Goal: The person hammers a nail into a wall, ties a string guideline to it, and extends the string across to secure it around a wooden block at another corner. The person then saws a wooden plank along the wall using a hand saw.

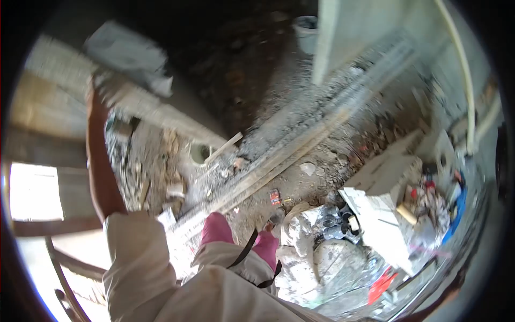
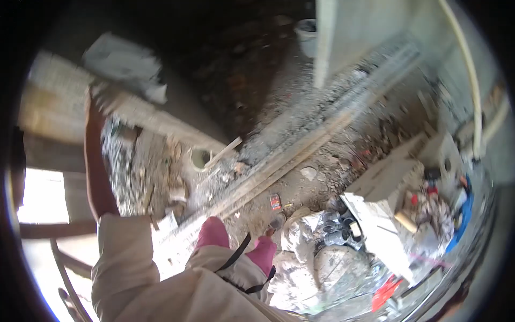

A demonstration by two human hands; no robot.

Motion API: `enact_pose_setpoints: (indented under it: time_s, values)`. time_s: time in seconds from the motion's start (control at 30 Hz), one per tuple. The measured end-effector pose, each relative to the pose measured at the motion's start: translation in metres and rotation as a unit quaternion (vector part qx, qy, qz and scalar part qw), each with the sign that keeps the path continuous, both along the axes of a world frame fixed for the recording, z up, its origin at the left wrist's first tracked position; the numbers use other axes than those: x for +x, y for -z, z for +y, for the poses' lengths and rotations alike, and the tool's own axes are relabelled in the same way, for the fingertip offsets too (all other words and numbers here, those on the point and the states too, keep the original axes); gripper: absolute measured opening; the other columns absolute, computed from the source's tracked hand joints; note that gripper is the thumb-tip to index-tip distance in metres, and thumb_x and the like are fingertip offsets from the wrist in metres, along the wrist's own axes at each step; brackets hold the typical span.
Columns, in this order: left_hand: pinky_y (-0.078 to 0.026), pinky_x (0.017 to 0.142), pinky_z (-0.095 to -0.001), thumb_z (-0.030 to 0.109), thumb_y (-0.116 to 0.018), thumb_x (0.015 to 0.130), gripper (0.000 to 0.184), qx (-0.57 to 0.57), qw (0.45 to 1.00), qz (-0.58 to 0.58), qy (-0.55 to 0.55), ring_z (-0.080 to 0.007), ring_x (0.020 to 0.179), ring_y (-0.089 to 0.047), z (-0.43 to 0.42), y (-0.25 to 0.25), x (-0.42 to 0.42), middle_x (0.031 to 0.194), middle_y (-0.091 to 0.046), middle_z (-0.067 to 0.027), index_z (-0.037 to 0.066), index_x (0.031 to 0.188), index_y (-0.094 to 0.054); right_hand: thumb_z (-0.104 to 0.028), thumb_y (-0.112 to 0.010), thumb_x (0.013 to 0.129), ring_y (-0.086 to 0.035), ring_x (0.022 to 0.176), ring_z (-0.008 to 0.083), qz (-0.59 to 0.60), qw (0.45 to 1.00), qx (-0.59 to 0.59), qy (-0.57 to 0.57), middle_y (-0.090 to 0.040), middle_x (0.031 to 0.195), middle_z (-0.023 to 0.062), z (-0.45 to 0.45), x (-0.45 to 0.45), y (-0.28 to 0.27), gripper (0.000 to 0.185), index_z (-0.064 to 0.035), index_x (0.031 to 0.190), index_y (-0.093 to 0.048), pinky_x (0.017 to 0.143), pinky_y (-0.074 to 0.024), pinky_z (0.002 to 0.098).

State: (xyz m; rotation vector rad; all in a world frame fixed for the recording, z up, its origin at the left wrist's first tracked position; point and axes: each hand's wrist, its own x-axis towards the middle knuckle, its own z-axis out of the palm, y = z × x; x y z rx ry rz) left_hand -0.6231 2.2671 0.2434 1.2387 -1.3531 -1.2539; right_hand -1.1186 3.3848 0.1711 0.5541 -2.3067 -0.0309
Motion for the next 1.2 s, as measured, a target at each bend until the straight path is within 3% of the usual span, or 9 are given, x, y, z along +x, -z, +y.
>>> enact_pose_setpoints:
  time_s: [0.13,0.2,0.23,0.27,0.43,0.7,0.8,1.03,1.2]
  values:
    - [-0.029,0.111,-0.0561,0.068,-0.049,0.090,0.092,-0.069,0.996,-0.032,0.044,-0.0364,0.141,-0.030,0.023,0.002,0.001,0.154,-0.030,-0.0161,0.017,0.156,-0.011,-0.049,-0.037,0.103,-0.056,0.063,0.0153,0.115,0.985,-0.054,-0.118,-0.056,0.069,0.0024,-0.213,0.079,-0.087,0.077,0.0083,0.151,-0.017,0.064,-0.0502,0.0325]
    - [-0.029,0.112,-0.0549,0.068,-0.051,0.089,0.096,-0.096,0.994,-0.031,0.033,-0.0383,0.146,-0.017,0.036,0.003,0.012,0.162,-0.011,-0.0137,0.018,0.157,-0.004,-0.066,-0.042,0.095,-0.058,0.073,0.0216,0.172,0.945,-0.257,-0.110,-0.060,0.086,0.0105,-0.290,0.105,-0.093,0.065,-0.0028,0.097,-0.059,0.062,-0.0492,0.0365]
    - [-0.029,0.112,-0.0550,0.068,-0.051,0.089,0.099,-0.097,0.992,-0.019,0.075,-0.0392,0.146,-0.018,0.025,0.013,0.031,0.161,-0.014,-0.0151,0.014,0.156,-0.003,-0.056,-0.042,0.099,-0.057,0.065,0.0228,0.181,0.945,-0.228,-0.147,-0.060,0.076,0.0113,-0.339,0.124,-0.104,0.081,0.0133,0.140,-0.037,0.058,-0.0482,0.0370]
    - [-0.030,0.112,-0.0550,0.069,-0.051,0.088,0.101,-0.102,0.988,-0.007,0.118,-0.0402,0.145,-0.020,0.013,0.023,0.050,0.160,-0.016,-0.0165,0.011,0.156,-0.003,-0.025,-0.049,0.097,-0.066,0.082,0.0291,0.221,0.908,-0.351,-0.060,-0.069,0.099,0.0166,-0.251,0.073,-0.061,0.037,0.0086,0.107,-0.063,0.076,-0.0536,0.0408]
    - [-0.032,0.110,-0.0591,0.074,-0.048,0.086,0.107,-0.027,0.991,-0.088,0.102,-0.0430,0.137,-0.036,0.051,0.105,0.134,0.153,-0.029,-0.0265,0.007,0.155,-0.002,-0.022,-0.055,0.093,-0.059,0.082,0.0217,-0.157,0.741,-0.558,-0.340,-0.062,0.087,0.0122,-0.424,0.148,-0.022,0.030,0.0060,0.100,-0.064,0.077,-0.0494,0.0341]
    - [-0.052,0.076,-0.0356,0.050,-0.055,0.096,0.063,0.295,0.946,-0.105,-0.081,-0.0227,0.103,-0.060,0.231,0.424,0.389,0.119,-0.058,-0.0146,0.008,0.141,-0.041,-0.022,-0.068,0.076,-0.055,0.070,0.0186,-0.555,0.736,-0.229,-0.313,-0.057,0.070,0.0048,-0.511,0.330,0.098,0.024,-0.0055,0.062,-0.058,0.065,-0.0426,0.0353]
    - [-0.047,0.078,-0.0541,0.060,-0.059,0.089,0.077,0.473,0.849,-0.178,-0.153,-0.0304,0.101,-0.060,0.297,0.477,0.419,0.122,-0.061,-0.0132,0.026,0.150,-0.026,-0.021,-0.071,0.076,-0.056,0.069,0.0163,-0.674,0.644,-0.287,-0.220,-0.056,0.067,0.0035,-0.548,0.380,0.114,0.022,-0.0036,0.067,-0.060,0.066,-0.0446,0.0361]
    - [-0.049,0.077,-0.0431,0.049,-0.061,0.093,0.070,0.411,0.892,-0.151,-0.112,-0.0221,0.085,-0.062,0.287,0.516,0.343,0.111,-0.065,-0.0099,0.017,0.148,-0.031,-0.022,-0.067,0.088,-0.054,0.056,0.0095,-0.649,0.612,-0.077,-0.446,-0.058,0.064,0.0034,-0.639,0.394,0.193,0.023,-0.0030,0.082,-0.056,0.053,-0.0419,0.0258]
    - [-0.050,0.084,-0.0428,0.034,-0.060,0.095,0.056,0.130,0.939,-0.317,0.003,-0.0322,0.095,-0.066,0.190,0.622,0.270,0.106,-0.068,-0.0199,0.004,0.139,-0.044,-0.024,-0.073,0.087,-0.060,0.060,0.0124,-0.740,0.586,-0.121,-0.306,-0.065,0.072,0.0062,-0.655,0.415,0.335,0.025,-0.0035,0.092,-0.058,0.056,-0.0480,0.0290]
